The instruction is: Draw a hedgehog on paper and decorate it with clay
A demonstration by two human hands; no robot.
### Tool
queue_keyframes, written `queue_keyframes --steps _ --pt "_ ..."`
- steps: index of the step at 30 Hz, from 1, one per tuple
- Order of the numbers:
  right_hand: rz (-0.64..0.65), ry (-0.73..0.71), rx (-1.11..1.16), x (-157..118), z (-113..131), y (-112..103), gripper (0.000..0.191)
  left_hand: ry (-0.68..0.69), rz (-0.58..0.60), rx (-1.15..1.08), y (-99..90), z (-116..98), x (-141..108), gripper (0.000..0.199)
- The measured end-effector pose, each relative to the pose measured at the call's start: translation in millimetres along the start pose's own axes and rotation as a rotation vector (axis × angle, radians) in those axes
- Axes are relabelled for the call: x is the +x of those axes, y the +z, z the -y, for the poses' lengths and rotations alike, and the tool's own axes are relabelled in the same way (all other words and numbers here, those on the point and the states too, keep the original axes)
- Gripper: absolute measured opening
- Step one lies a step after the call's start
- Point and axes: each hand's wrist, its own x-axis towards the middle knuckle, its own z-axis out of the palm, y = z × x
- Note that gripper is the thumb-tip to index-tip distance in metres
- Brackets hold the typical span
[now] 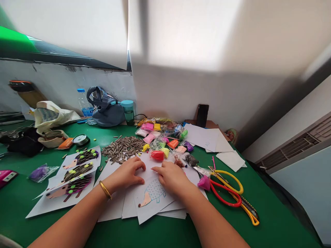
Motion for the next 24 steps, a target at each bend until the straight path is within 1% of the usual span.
queue_keyframes --steps 5,10,13,15,19,21,24 --pt "0.042 -0.025 -0.044 5 9 5 0.041 -0.013 0.001 0.003 1.7 1 1 0.04" --pt "0.024 0.015 -0.049 7 7 6 0.042 -0.003 0.004 0.013 2.0 2 1 0.042" --pt "0.017 -0.016 -0.019 8 4 8 0.042 0.007 -0.009 0.019 3.0 3 1 0.043" --pt "-0.011 -0.029 -0.003 8 3 10 0.043 0.007 -0.014 0.019 3.8 3 1 0.043" --pt "-0.13 0.003 0.025 11 0 11 0.041 0.008 -0.012 0.021 4.7 4 1 0.043" --pt "-0.169 0.017 0.039 14 0 13 0.034 0.006 -0.01 0.023 4.8 4 1 0.043" --pt "-0.195 0.036 0.016 21 3 18 0.021 0.001 -0.011 0.023 4.5 4 1 0.042"
